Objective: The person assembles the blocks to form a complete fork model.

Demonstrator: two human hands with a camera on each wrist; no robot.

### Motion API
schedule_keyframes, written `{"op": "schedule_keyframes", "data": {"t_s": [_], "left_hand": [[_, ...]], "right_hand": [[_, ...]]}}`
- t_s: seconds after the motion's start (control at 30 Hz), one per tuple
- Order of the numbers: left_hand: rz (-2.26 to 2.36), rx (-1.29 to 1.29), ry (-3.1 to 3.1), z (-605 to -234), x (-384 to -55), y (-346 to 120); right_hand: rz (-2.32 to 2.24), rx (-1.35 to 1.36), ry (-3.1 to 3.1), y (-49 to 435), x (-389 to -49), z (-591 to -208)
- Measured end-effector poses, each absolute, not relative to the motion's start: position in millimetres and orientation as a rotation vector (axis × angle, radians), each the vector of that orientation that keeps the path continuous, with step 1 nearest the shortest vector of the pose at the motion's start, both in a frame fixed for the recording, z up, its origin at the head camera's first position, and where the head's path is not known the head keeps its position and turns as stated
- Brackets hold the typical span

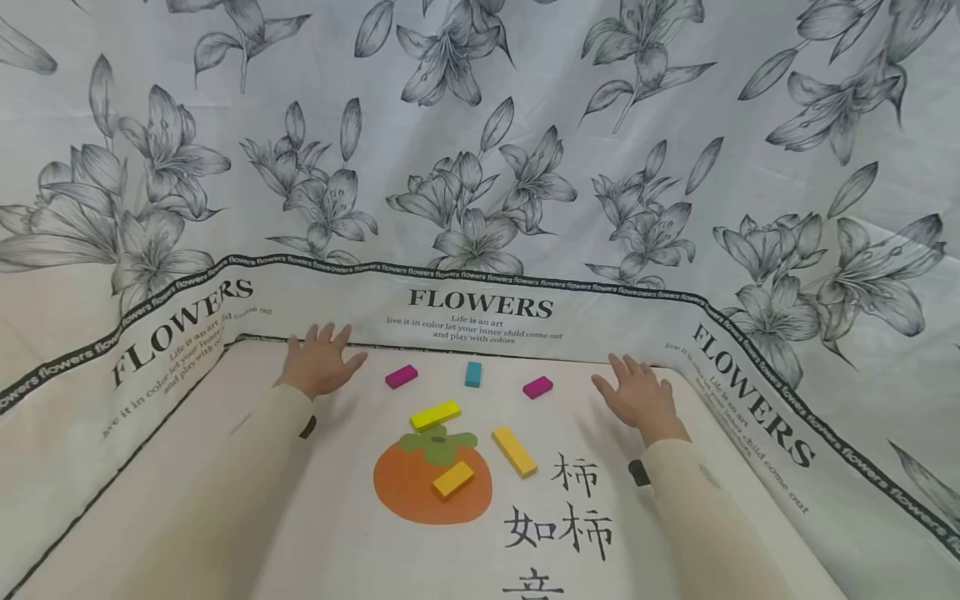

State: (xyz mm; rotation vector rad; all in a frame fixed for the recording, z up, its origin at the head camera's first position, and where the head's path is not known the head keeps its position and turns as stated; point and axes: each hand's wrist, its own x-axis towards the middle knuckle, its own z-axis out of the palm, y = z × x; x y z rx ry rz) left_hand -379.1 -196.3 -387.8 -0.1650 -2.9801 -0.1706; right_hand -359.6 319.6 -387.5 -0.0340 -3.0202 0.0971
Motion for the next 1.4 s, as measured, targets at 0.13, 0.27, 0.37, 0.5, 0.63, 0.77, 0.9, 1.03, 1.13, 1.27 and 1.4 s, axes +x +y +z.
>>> {"op": "schedule_keyframes", "data": {"t_s": [0.13, 0.27, 0.37, 0.5, 0.63, 0.77, 0.9, 1.03, 1.13, 1.27, 1.4], "left_hand": [[-0.159, -0.205, -2.977, -388, -375, -193], [-0.169, -0.233, -2.954, -395, -372, -192], [-0.172, -0.256, -2.94, -400, -368, -191], [-0.187, -0.276, -2.926, -407, -365, -189], [-0.196, -0.284, -2.924, -411, -362, -185], [-0.221, -0.29, -2.951, -410, -356, -177], [-0.231, -0.297, -2.971, -408, -349, -168], [-0.224, -0.324, -2.97, -411, -347, -159], [-0.237, -0.343, -2.974, -414, -345, -152], [-0.25, -0.358, -2.975, -416, -342, -144], [-0.285, -0.372, -2.98, -420, -337, -136]], "right_hand": [[0.087, 0.028, -3.01, 318, -358, -391], [0.098, 0.065, -3.015, 312, -355, -395], [0.116, 0.076, -3.031, 307, -353, -397], [0.12, 0.079, -3.052, 302, -350, -402], [0.119, 0.093, -3.061, 300, -348, -406], [0.134, 0.122, -3.062, 298, -346, -408], [0.152, 0.155, -3.053, 295, -343, -409], [0.167, 0.175, -3.045, 290, -340, -408], [0.171, 0.194, -3.038, 286, -337, -407], [0.165, 0.216, -3.016, 281, -336, -408], [0.169, 0.231, -2.992, 278, -335, -413]]}}
